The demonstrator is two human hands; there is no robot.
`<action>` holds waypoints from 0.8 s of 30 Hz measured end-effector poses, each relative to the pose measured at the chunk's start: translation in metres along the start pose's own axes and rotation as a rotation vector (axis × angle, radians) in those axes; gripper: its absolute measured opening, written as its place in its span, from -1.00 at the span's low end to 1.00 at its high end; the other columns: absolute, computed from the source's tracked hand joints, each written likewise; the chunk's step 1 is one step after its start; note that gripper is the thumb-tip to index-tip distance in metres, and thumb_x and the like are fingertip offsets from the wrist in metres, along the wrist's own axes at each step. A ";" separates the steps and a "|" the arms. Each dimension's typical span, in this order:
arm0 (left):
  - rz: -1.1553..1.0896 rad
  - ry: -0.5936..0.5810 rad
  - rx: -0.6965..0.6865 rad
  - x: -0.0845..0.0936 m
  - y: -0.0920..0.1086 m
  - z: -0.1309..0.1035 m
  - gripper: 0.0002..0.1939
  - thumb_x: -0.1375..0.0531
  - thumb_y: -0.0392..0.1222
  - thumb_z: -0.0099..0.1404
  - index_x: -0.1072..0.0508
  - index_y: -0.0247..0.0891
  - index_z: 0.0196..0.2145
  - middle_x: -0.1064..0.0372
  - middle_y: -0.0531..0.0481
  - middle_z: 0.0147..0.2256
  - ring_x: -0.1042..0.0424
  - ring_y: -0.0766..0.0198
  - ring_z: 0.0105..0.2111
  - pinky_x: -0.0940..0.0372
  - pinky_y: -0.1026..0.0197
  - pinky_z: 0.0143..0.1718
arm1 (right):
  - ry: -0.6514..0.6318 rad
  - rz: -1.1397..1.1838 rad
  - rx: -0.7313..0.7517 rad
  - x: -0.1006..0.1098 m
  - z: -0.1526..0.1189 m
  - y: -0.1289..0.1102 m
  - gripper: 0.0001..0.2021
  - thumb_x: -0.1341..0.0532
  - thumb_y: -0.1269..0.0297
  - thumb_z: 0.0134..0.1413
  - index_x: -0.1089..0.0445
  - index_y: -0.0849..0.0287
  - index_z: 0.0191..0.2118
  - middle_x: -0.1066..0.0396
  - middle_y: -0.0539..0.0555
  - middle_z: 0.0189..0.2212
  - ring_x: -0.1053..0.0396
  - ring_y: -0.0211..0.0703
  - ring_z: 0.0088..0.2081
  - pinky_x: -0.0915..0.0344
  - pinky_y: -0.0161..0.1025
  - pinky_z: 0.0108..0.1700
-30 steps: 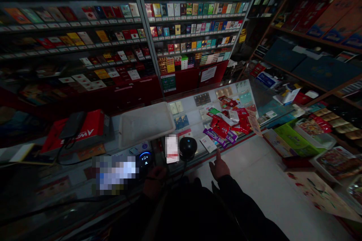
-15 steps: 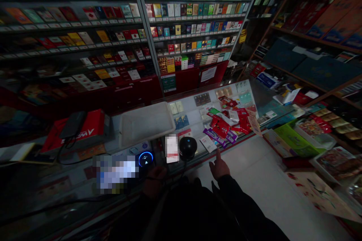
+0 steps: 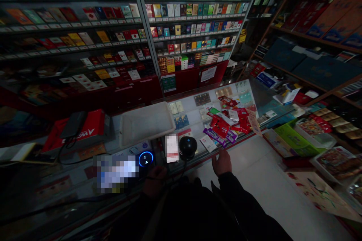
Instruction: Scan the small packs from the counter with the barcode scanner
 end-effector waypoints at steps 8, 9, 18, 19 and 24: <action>0.125 -0.022 -0.093 -0.004 0.022 -0.008 -0.62 -0.19 0.17 0.11 -0.46 -0.23 -0.48 -0.38 0.04 -0.52 -0.37 0.20 -0.43 -0.26 0.18 -0.35 | 0.050 -0.105 0.110 0.000 0.015 -0.026 -0.30 -0.26 0.06 0.06 -0.21 0.37 0.24 -0.24 0.38 0.15 -0.14 0.25 0.16 -0.06 0.04 0.22; 0.142 -0.025 -0.096 -0.004 0.024 -0.008 -0.63 -0.18 0.17 0.11 -0.46 -0.22 -0.48 -0.38 0.03 -0.51 -0.37 0.20 -0.43 -0.26 0.18 -0.35 | 0.038 -0.122 0.102 0.000 0.017 -0.028 -0.29 -0.27 0.06 0.05 -0.21 0.38 0.25 -0.25 0.39 0.13 -0.15 0.26 0.15 -0.06 0.05 0.21; 0.130 -0.012 -0.105 -0.004 0.026 -0.011 -0.61 -0.19 0.20 0.07 -0.47 -0.21 -0.48 -0.42 0.00 -0.48 -0.41 0.15 -0.39 -0.28 0.16 -0.32 | -0.037 -0.192 0.042 0.001 0.023 -0.029 -0.42 -0.29 0.01 0.01 -0.33 0.34 0.06 -0.32 0.37 0.00 -0.22 0.25 0.06 -0.10 0.03 0.15; 0.132 -0.014 -0.102 -0.004 0.025 -0.011 -0.61 -0.19 0.20 0.07 -0.47 -0.21 -0.47 -0.43 0.00 -0.48 -0.41 0.15 -0.38 -0.28 0.16 -0.32 | -0.029 -0.186 0.034 0.001 0.022 -0.029 -0.43 -0.29 0.02 0.00 -0.33 0.34 0.05 -0.32 0.37 -0.01 -0.23 0.25 0.06 -0.11 0.02 0.14; 0.153 -0.004 -0.084 -0.004 0.019 -0.010 -0.60 -0.19 0.21 0.08 -0.48 -0.21 -0.45 -0.45 -0.01 -0.46 -0.43 0.12 -0.36 -0.29 0.14 -0.31 | -0.023 -0.145 0.007 0.002 0.014 -0.027 -0.43 -0.32 0.07 -0.02 -0.31 0.36 0.05 -0.33 0.37 -0.03 -0.27 0.21 0.05 -0.16 -0.05 0.13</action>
Point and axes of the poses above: each hand's wrist, its own z-axis towards the middle knuckle, its own x-axis out of the back of the hand, y = z × x, the point moved 3 cm from there along z, towards the middle knuckle
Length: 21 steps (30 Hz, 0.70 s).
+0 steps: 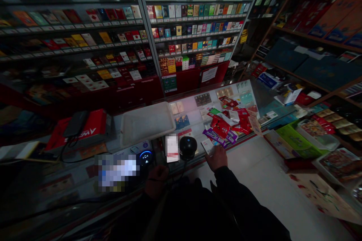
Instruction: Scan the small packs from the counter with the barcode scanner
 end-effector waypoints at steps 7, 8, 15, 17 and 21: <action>-0.005 -0.012 -0.016 -0.004 -0.003 0.001 -0.61 -0.20 0.19 0.10 -0.49 -0.22 -0.44 -0.46 0.00 -0.47 -0.43 0.13 -0.37 -0.28 0.14 -0.30 | -0.051 0.014 -0.003 0.000 -0.004 0.004 -0.41 -0.30 0.10 0.00 -0.29 0.36 0.10 -0.31 0.35 -0.01 -0.30 0.18 0.03 -0.22 -0.08 0.05; -0.011 -0.014 -0.019 -0.004 -0.002 0.001 -0.61 -0.20 0.20 0.10 -0.48 -0.22 -0.45 -0.44 0.01 -0.48 -0.41 0.14 -0.39 -0.28 0.14 -0.31 | -0.051 0.016 -0.003 0.001 -0.004 0.004 -0.41 -0.30 0.10 0.00 -0.29 0.36 0.10 -0.31 0.35 -0.01 -0.31 0.18 0.03 -0.22 -0.08 0.05; -0.008 -0.015 -0.017 -0.004 -0.001 0.001 -0.60 -0.19 0.21 0.09 -0.46 -0.22 -0.45 -0.40 0.02 -0.49 -0.38 0.16 -0.39 -0.25 0.15 -0.33 | -0.039 0.019 0.010 -0.001 -0.003 0.006 -0.43 -0.33 0.10 -0.02 -0.31 0.33 0.07 -0.34 0.33 -0.04 -0.31 0.16 0.01 -0.23 -0.10 0.07; 0.011 -0.018 -0.016 -0.005 -0.004 0.002 -0.60 -0.18 0.20 0.10 -0.47 -0.22 -0.44 -0.39 0.03 -0.49 -0.37 0.16 -0.39 -0.24 0.16 -0.32 | -0.027 0.023 0.028 -0.002 -0.003 0.006 -0.44 -0.33 0.11 -0.03 -0.32 0.33 0.05 -0.34 0.33 -0.05 -0.31 0.17 0.02 -0.22 -0.08 0.08; 0.010 -0.017 -0.036 -0.007 -0.004 0.003 -0.61 -0.17 0.20 0.11 -0.46 -0.22 -0.43 -0.36 0.05 -0.51 -0.36 0.17 -0.40 -0.23 0.16 -0.32 | -0.007 0.029 0.047 -0.004 -0.003 0.007 -0.42 -0.32 0.11 -0.02 -0.31 0.36 0.08 -0.33 0.33 -0.05 -0.31 0.18 0.01 -0.23 -0.07 0.07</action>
Point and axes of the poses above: each hand's wrist, its own z-axis towards the middle knuckle, its own x-axis out of the back of the hand, y = z × x, the point moved 3 cm from there along z, towards the middle knuckle
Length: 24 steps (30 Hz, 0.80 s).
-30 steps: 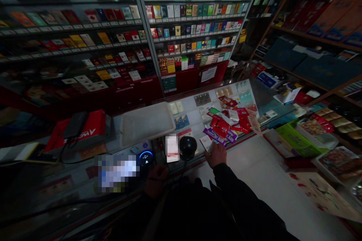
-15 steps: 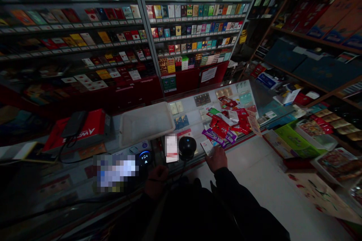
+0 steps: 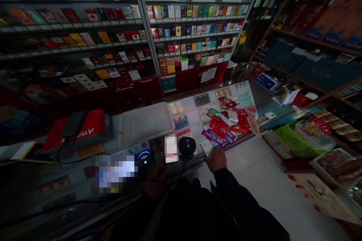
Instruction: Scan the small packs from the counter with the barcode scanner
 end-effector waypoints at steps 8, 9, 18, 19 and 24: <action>-0.022 -0.003 -0.006 -0.001 0.002 0.000 -0.61 -0.18 0.20 0.12 -0.44 -0.22 -0.47 -0.35 0.06 -0.52 -0.35 0.19 -0.42 -0.24 0.16 -0.34 | 0.011 0.014 0.025 0.000 -0.001 0.000 -0.42 -0.33 0.11 -0.01 -0.32 0.37 0.08 -0.32 0.33 -0.06 -0.31 0.17 -0.01 -0.24 -0.06 0.05; -0.016 0.002 -0.004 -0.001 0.001 0.001 -0.61 -0.18 0.20 0.11 -0.44 -0.22 -0.47 -0.35 0.06 -0.52 -0.36 0.19 -0.42 -0.24 0.16 -0.34 | 0.015 0.017 0.027 0.000 -0.001 0.000 -0.42 -0.33 0.11 -0.02 -0.32 0.36 0.09 -0.32 0.34 -0.06 -0.31 0.18 -0.01 -0.23 -0.06 0.05; -0.038 -0.011 0.016 -0.001 0.000 0.001 -0.59 -0.19 0.22 0.09 -0.43 -0.22 -0.48 -0.32 0.07 -0.54 -0.34 0.21 -0.45 -0.23 0.18 -0.36 | 0.024 0.015 0.030 -0.002 0.000 0.002 -0.42 -0.35 0.10 -0.04 -0.34 0.33 0.06 -0.33 0.31 -0.08 -0.32 0.15 -0.02 -0.24 -0.08 0.05; -0.040 -0.012 0.017 -0.001 0.000 0.001 -0.59 -0.19 0.22 0.09 -0.43 -0.22 -0.48 -0.32 0.07 -0.54 -0.34 0.21 -0.45 -0.23 0.17 -0.36 | 0.025 0.019 0.031 -0.002 0.000 0.003 -0.43 -0.35 0.10 -0.04 -0.34 0.33 0.06 -0.33 0.31 -0.08 -0.32 0.15 -0.02 -0.25 -0.08 0.04; -0.002 -0.011 0.029 -0.001 -0.001 0.002 -0.61 -0.16 0.20 0.10 -0.44 -0.21 -0.46 -0.37 0.05 -0.51 -0.38 0.19 -0.41 -0.24 0.18 -0.35 | 0.022 0.034 0.033 -0.001 0.000 0.004 -0.49 -0.34 0.11 -0.03 -0.36 0.29 0.01 -0.34 0.30 -0.09 -0.33 0.12 -0.04 -0.25 -0.10 0.01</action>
Point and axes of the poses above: each hand's wrist, its own z-axis towards the middle knuckle, its own x-axis out of the back of the hand, y = z × x, the point moved 3 cm from there along z, towards the middle knuckle
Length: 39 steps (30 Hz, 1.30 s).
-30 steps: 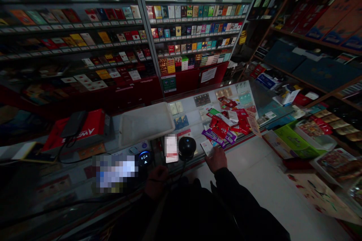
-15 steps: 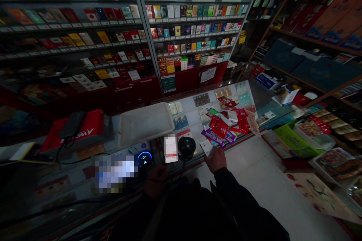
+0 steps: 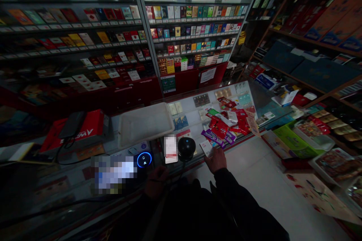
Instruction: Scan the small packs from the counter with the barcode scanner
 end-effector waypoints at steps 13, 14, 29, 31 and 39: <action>-0.009 -0.008 -0.021 0.003 0.002 -0.001 -0.60 -0.18 0.20 0.11 -0.46 -0.23 -0.44 -0.42 0.01 -0.48 -0.41 0.14 -0.38 -0.27 0.14 -0.31 | -0.027 0.000 -0.029 0.003 0.000 -0.003 -0.51 -0.35 0.10 -0.05 -0.38 0.27 -0.02 -0.35 0.30 -0.07 -0.33 0.12 -0.01 -0.25 -0.10 0.04; -0.003 -0.006 -0.020 0.003 0.004 -0.002 -0.60 -0.17 0.20 0.11 -0.46 -0.23 -0.44 -0.42 0.01 -0.48 -0.42 0.14 -0.38 -0.27 0.14 -0.31 | -0.025 0.009 -0.039 0.003 0.000 -0.003 -0.50 -0.35 0.10 -0.05 -0.38 0.27 -0.01 -0.35 0.30 -0.06 -0.34 0.12 -0.01 -0.25 -0.11 0.04; 0.061 -0.156 -0.376 0.031 0.143 0.027 -0.67 -0.23 0.05 0.21 -0.52 -0.20 -0.16 -0.53 0.00 -0.35 -0.47 0.16 -0.33 -0.31 0.15 -0.27 | 0.023 0.608 -0.038 0.103 0.014 -0.067 -0.57 -0.32 0.10 -0.05 -0.49 0.14 -0.03 -0.53 0.08 -0.27 -0.43 -0.04 -0.29 -0.31 -0.17 -0.23; 0.028 -0.225 -0.446 0.025 0.170 0.031 -0.64 -0.23 0.03 0.23 -0.52 -0.21 -0.10 -0.54 -0.04 -0.29 -0.48 0.16 -0.29 -0.32 0.16 -0.24 | 0.050 0.670 -0.009 0.123 0.017 -0.081 -0.56 -0.34 0.12 -0.07 -0.49 0.15 -0.04 -0.53 0.05 -0.29 -0.41 -0.08 -0.34 -0.30 -0.18 -0.26; -0.229 -0.306 -0.444 -0.004 0.218 0.055 -0.42 -0.31 -0.09 0.13 -0.41 -0.30 0.10 -0.48 -0.19 -0.06 -0.51 0.21 -0.24 -0.42 0.13 -0.20 | 0.031 0.798 0.114 0.160 0.023 -0.111 -0.51 -0.37 0.19 -0.13 -0.48 0.18 0.01 -0.51 0.02 -0.35 -0.37 -0.16 -0.39 -0.33 -0.22 -0.29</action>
Point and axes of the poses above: each hand's wrist, its own z-axis towards the middle knuckle, its own x-axis out of the back of the hand, y = z × x, the point moved 3 cm from there along z, towards the middle knuckle
